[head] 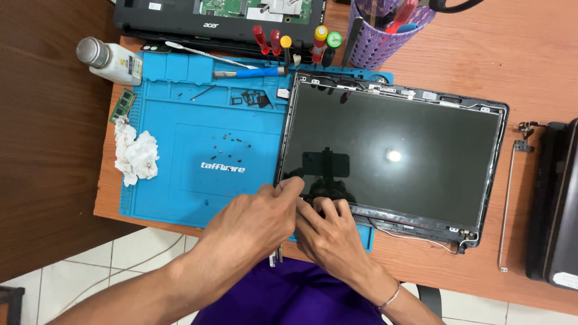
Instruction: The person uses a small screwdriver to manipulate the hinge and frame components of a laptop screen on a blue mat.
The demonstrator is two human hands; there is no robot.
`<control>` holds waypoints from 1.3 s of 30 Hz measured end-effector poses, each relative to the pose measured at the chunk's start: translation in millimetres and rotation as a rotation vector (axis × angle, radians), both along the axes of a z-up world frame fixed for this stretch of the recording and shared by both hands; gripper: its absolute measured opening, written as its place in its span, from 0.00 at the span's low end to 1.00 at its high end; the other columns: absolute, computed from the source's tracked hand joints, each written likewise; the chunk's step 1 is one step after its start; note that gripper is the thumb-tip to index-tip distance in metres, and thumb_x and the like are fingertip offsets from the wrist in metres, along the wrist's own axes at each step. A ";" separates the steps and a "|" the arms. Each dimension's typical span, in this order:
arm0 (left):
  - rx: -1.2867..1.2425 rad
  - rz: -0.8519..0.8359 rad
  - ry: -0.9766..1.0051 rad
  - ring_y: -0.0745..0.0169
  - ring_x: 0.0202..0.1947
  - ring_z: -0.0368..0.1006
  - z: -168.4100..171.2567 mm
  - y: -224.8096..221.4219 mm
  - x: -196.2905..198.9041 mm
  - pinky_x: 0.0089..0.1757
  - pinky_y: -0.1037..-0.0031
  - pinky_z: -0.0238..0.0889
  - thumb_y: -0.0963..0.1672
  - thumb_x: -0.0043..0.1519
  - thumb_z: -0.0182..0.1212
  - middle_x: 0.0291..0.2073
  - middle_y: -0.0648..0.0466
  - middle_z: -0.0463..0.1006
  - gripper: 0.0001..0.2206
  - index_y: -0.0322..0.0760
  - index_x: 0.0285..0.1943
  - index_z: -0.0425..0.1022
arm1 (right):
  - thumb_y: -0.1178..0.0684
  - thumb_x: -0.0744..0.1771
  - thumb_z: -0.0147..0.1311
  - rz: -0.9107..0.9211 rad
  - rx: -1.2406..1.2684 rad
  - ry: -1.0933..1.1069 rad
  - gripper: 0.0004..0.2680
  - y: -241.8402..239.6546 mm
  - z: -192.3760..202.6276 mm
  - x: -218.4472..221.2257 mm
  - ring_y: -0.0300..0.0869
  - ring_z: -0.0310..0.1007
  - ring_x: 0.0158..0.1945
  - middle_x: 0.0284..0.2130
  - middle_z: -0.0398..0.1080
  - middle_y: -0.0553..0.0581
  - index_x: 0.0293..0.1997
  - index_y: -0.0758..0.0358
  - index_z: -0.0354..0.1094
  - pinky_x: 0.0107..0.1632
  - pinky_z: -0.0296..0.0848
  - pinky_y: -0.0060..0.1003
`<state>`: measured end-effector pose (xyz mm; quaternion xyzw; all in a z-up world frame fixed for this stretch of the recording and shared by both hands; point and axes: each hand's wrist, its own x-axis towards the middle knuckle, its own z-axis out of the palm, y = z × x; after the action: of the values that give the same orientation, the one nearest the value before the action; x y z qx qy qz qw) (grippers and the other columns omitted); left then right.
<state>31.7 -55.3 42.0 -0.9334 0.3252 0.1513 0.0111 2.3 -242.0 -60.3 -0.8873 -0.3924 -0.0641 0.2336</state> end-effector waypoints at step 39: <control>-0.048 0.079 0.039 0.52 0.45 0.74 19.6 29.3 8.3 0.29 0.71 0.73 0.36 0.42 0.68 0.46 0.48 0.70 0.15 0.30 0.40 0.75 | 0.56 0.57 0.64 0.000 -0.011 0.103 0.23 0.9 16.3 4.2 0.47 0.64 0.44 0.56 0.70 0.54 0.58 0.67 0.71 0.44 0.63 0.42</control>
<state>40.0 -26.0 61.6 -0.9424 0.2917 0.1620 -0.0235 6.5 -241.1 -44.0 -0.8907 -0.3804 -0.0162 0.2484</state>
